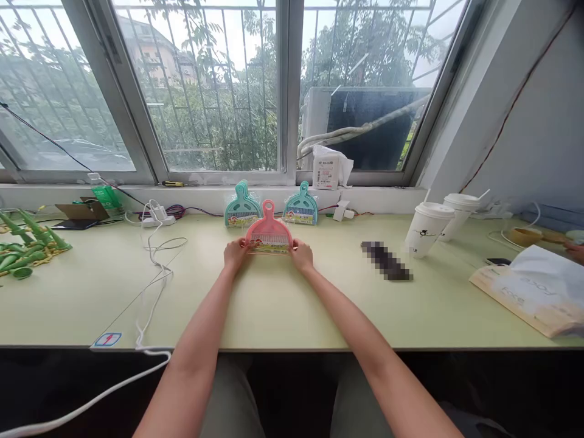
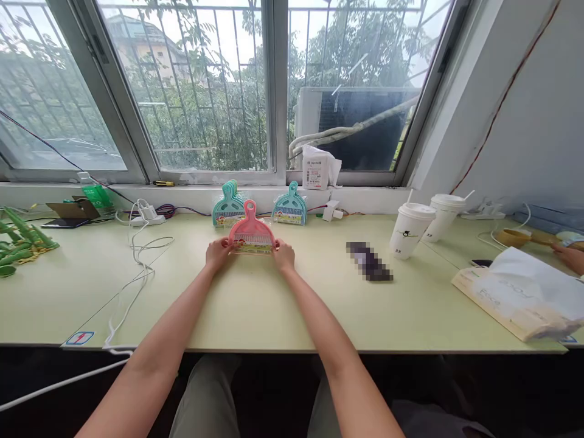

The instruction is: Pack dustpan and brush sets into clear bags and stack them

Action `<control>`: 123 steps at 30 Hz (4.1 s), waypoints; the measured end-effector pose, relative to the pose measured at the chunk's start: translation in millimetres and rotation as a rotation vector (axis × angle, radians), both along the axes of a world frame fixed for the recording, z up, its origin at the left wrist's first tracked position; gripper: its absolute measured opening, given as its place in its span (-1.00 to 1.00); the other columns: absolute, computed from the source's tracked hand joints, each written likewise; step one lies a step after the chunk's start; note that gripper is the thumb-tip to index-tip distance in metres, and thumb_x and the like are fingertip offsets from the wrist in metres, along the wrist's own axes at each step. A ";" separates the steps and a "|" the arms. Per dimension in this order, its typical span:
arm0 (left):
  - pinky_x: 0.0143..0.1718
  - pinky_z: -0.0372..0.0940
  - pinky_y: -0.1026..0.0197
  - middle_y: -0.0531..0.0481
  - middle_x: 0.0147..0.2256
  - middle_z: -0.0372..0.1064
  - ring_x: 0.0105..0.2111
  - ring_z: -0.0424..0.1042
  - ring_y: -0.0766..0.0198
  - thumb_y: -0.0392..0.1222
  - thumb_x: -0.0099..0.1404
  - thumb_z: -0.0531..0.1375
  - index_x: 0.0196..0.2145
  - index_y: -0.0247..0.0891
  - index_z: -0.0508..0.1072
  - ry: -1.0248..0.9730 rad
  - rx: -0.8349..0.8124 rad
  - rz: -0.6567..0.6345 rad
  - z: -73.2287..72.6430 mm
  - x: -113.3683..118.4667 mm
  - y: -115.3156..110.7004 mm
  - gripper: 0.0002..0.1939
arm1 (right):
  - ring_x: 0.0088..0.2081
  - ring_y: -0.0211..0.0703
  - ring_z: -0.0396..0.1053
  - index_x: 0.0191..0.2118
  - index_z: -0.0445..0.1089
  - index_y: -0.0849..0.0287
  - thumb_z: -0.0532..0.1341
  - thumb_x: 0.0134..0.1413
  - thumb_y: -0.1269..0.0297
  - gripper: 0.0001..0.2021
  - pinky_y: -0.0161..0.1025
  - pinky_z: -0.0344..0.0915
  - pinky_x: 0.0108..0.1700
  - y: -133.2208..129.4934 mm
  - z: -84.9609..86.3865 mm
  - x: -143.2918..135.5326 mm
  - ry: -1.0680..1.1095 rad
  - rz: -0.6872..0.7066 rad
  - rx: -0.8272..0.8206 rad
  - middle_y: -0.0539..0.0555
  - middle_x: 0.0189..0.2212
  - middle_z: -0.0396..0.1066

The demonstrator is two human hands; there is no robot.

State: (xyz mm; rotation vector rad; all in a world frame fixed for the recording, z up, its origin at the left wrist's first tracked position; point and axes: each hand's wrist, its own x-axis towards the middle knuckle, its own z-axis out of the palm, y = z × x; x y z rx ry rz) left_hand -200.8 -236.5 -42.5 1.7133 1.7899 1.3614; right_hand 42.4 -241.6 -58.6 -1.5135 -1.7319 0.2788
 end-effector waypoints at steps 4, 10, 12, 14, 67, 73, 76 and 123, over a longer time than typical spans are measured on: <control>-0.34 0.16 0.21 -0.09 -0.33 0.50 -0.28 0.43 0.02 0.07 0.07 0.29 -0.38 -0.07 0.50 0.120 -0.003 0.064 -1.3 -38.2 25.9 -0.78 | -0.30 -0.07 0.52 -0.21 0.42 0.01 0.15 0.21 0.27 -0.89 -0.26 0.30 -0.38 33.6 4.4 -41.0 -0.181 -0.054 0.047 0.06 -0.31 0.56; -0.32 0.18 0.19 -0.12 -0.31 0.50 -0.23 0.44 -0.02 0.04 0.15 0.25 -0.35 -0.09 0.48 0.214 0.024 0.158 -4.6 -82.2 72.2 -0.81 | -0.02 -0.03 0.40 -0.10 0.41 0.10 0.12 0.26 0.22 -0.81 -0.20 0.37 -0.15 86.3 5.3 -90.4 -0.490 -0.094 0.195 0.23 -0.09 0.47; -0.31 0.19 0.18 -0.14 -0.26 0.50 -0.22 0.45 -0.02 0.02 0.23 0.18 -0.26 -0.12 0.48 0.293 -0.010 0.204 -4.6 -90.2 88.0 -0.78 | 0.11 -0.01 0.29 -0.01 0.39 0.13 0.12 0.27 0.22 -0.75 -0.13 0.33 -0.02 105.9 3.3 -101.7 -0.500 -0.091 0.228 0.26 0.08 0.36; -0.30 0.20 0.17 -0.14 -0.22 0.51 -0.21 0.45 -0.01 -0.01 0.29 0.12 -0.18 -0.15 0.48 0.353 -0.037 0.234 -4.6 -95.9 103.2 -0.75 | 0.24 0.04 0.13 0.10 0.34 0.14 0.12 0.26 0.24 -0.67 -0.03 0.24 0.12 125.4 1.0 -110.8 -0.474 -0.087 0.267 0.26 0.24 0.18; 0.24 -0.05 -0.13 -0.37 0.31 -0.14 0.30 -0.08 -0.08 0.06 0.42 -0.13 0.35 -0.37 -0.05 0.343 0.382 0.488 3.3 -93.2 136.4 -0.34 | 0.30 0.17 -0.04 0.37 -0.13 0.21 -0.15 0.30 0.24 -0.44 0.28 0.04 0.15 179.9 12.6 -32.2 0.111 -0.639 0.186 0.44 0.29 -0.02; 0.23 -0.05 -0.14 -0.39 0.31 -0.15 0.30 -0.09 -0.08 0.05 0.43 -0.16 0.28 -0.38 0.05 0.314 0.398 0.531 7.2 -90.1 129.6 -0.39 | 0.05 0.08 0.29 0.06 0.28 0.13 0.09 0.20 0.16 -0.65 -0.01 0.18 0.03 198.1 -3.0 61.4 0.303 -0.804 -0.049 0.27 0.01 0.38; 0.21 -0.02 -0.15 -0.41 0.30 -0.13 0.29 -0.09 -0.11 0.05 0.43 -0.15 0.26 -0.39 0.08 0.321 0.411 0.506 5.9 -89.6 132.3 -0.40 | 0.03 0.05 0.31 -0.04 0.36 0.09 0.14 0.18 0.17 -0.74 -0.08 0.19 -0.02 204.6 -6.1 64.2 0.258 -0.720 -0.060 0.17 -0.04 0.42; -0.19 0.46 0.11 -0.05 -0.08 0.47 -0.16 0.52 0.11 -0.14 0.11 0.24 0.15 -0.10 0.23 -0.818 -0.375 -0.467 9.0 16.5 28.8 -0.37 | 0.23 0.05 0.16 0.23 0.18 0.28 0.00 0.28 0.26 -0.55 0.00 0.02 0.23 218.9 -14.2 57.1 -0.154 -0.320 -0.116 0.32 0.28 0.10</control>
